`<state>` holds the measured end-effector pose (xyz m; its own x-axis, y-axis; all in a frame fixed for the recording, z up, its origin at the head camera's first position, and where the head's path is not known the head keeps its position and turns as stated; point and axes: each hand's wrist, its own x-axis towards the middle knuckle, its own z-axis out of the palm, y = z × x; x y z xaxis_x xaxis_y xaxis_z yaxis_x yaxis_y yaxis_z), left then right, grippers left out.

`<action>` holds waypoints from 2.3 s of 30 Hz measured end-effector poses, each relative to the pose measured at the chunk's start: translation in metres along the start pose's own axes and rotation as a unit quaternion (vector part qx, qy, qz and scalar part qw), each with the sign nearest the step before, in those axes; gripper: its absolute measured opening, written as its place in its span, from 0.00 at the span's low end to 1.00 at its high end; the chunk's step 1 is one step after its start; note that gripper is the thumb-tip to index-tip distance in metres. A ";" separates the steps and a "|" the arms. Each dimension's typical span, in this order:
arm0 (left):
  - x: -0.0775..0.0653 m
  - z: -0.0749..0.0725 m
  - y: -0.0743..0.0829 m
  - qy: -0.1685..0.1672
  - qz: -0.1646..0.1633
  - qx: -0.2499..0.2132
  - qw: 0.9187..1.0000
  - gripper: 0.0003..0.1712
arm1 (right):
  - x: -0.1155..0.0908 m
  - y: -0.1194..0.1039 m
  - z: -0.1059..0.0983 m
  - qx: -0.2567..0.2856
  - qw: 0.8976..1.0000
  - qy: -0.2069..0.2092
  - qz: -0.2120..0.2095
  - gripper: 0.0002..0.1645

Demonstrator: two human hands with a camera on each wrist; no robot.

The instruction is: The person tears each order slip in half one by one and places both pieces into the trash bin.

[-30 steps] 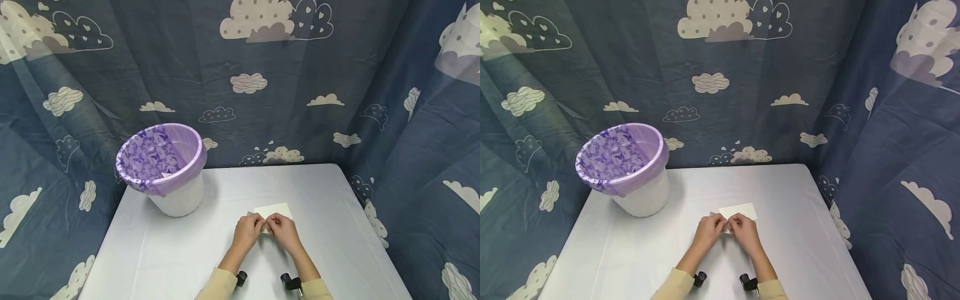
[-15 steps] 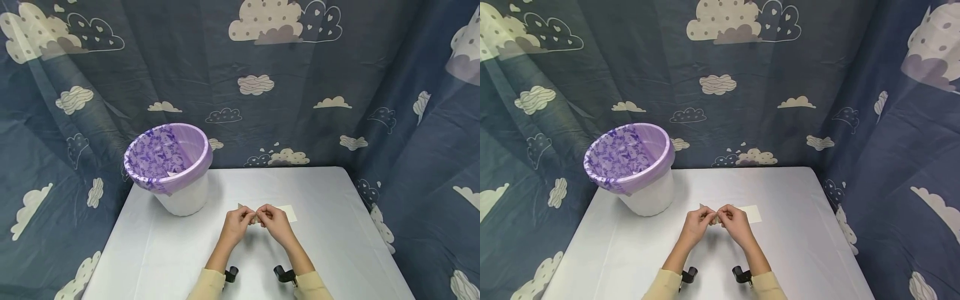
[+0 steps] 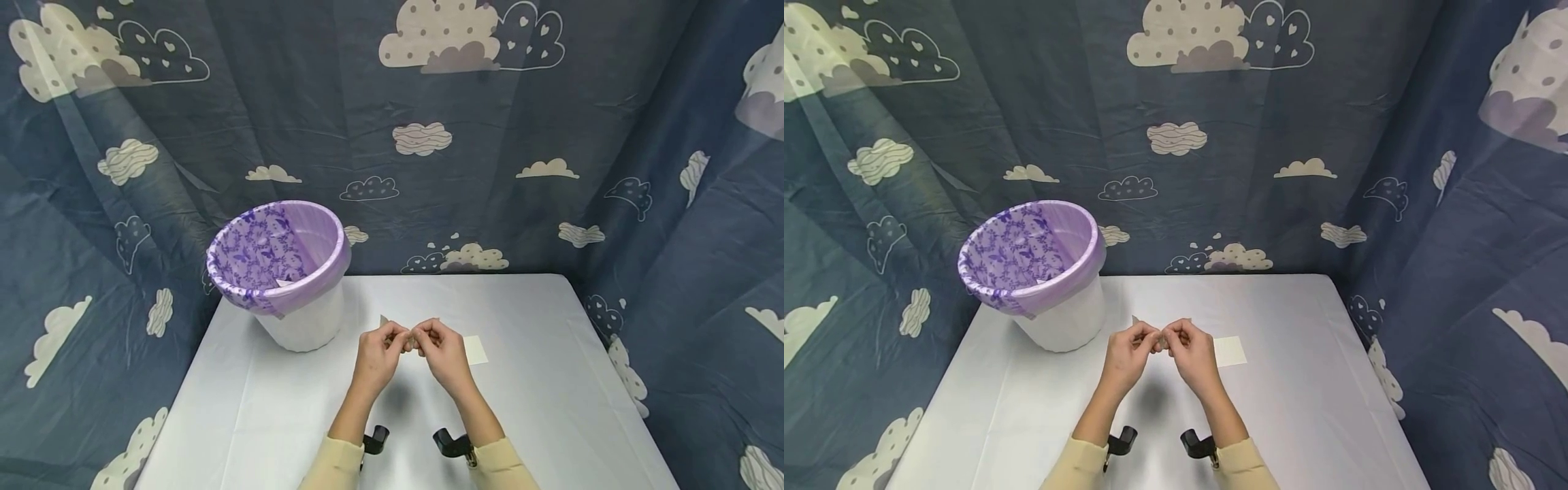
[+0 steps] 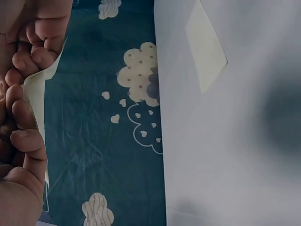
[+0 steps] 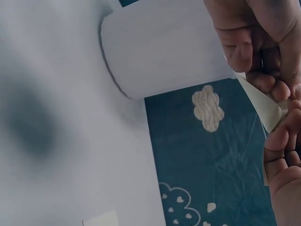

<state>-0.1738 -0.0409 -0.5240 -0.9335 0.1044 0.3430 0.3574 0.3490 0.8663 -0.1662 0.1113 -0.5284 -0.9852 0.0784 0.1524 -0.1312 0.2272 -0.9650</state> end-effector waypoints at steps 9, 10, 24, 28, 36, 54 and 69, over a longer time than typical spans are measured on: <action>0.002 0.001 0.007 0.021 0.008 -0.018 1.000 0.09 | -0.002 -0.001 0.001 0.070 0.997 0.019 0.031 0.07; 0.002 0.002 0.007 0.023 0.007 -0.019 1.000 0.09 | -0.002 -0.001 0.000 0.074 0.996 0.021 0.034 0.08; 0.002 0.006 0.011 0.045 -0.005 0.015 0.999 0.07 | -0.003 0.001 -0.001 0.116 0.991 0.025 0.056 0.09; 0.001 0.006 0.010 0.049 -0.014 0.021 0.998 0.07 | -0.004 0.003 -0.001 0.125 0.990 0.021 0.058 0.09; 0.001 0.008 0.006 0.058 -0.018 0.027 0.998 0.07 | -0.005 0.005 -0.001 0.128 0.990 0.016 0.063 0.08; 0.000 0.001 -0.007 0.081 -0.047 0.034 0.995 0.09 | -0.009 0.007 -0.006 0.149 0.987 0.012 0.066 0.09; -0.003 -0.002 -0.013 0.083 -0.047 0.036 0.995 0.10 | -0.010 0.017 -0.009 0.157 0.984 0.039 0.077 0.09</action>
<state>-0.1757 -0.0473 -0.5353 -0.9428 -0.0853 0.3221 0.2600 0.4164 0.8712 -0.1576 0.1232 -0.5445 -0.9862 0.1657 0.0032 -0.0206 -0.1036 -0.9944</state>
